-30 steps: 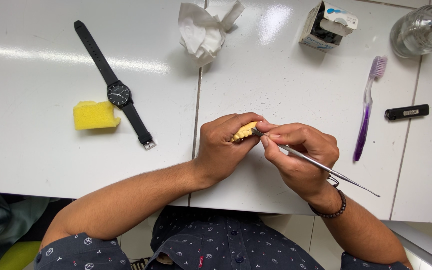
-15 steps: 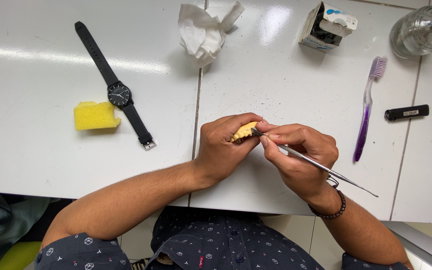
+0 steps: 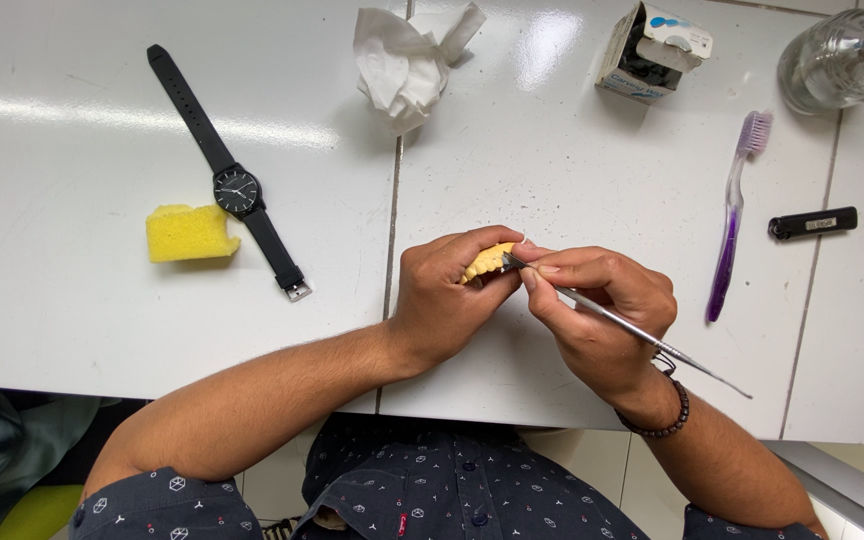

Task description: The person holds a yellow dental plaster model with a blue wax pattern and carves and shapes the wax using a metal wax carver, rotating the model to work different areas. They briefly brush the pattern with a toothbrush and continue refining the wax with the carver.

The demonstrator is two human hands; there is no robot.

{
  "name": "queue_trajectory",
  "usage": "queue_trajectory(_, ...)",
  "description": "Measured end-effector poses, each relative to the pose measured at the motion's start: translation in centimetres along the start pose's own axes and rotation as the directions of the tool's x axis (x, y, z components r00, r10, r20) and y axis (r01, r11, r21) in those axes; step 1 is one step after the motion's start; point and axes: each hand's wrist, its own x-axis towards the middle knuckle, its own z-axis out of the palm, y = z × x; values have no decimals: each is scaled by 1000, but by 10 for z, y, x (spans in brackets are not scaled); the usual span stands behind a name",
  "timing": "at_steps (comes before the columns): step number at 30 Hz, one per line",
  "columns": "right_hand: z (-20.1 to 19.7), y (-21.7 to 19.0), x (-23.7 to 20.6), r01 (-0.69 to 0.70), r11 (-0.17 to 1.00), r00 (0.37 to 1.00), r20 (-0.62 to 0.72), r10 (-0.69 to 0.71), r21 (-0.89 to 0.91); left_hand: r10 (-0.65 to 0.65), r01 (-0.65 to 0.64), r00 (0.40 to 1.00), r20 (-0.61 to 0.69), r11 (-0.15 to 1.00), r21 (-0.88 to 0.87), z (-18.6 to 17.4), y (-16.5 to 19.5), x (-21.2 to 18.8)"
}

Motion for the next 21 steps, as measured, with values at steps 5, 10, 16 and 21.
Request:
queue_trajectory(5, 0, 0, 1, 14, 1000, 1000, 9, -14, 4, 8, -8, 1000, 1, 1000, 9, 0, -2, 0)
queue_trajectory(10, 0, 1, 0, 6, 1000, 1000, 7, -6, 14, 22, -23, 1000, 21, 1000, 17, 0, -4, -1)
queue_trajectory(16, 0, 0, -1, 4, 1000, 1000, -16, -4, -23, 4, -4, 1000, 1, 1000, 0, 1, -3, -1)
queue_trajectory(21, 1, 0, 0, 8, 1000, 1000, -1, -8, -3, 8, -8, 1000, 24, 1000, -12, 0, -2, 0)
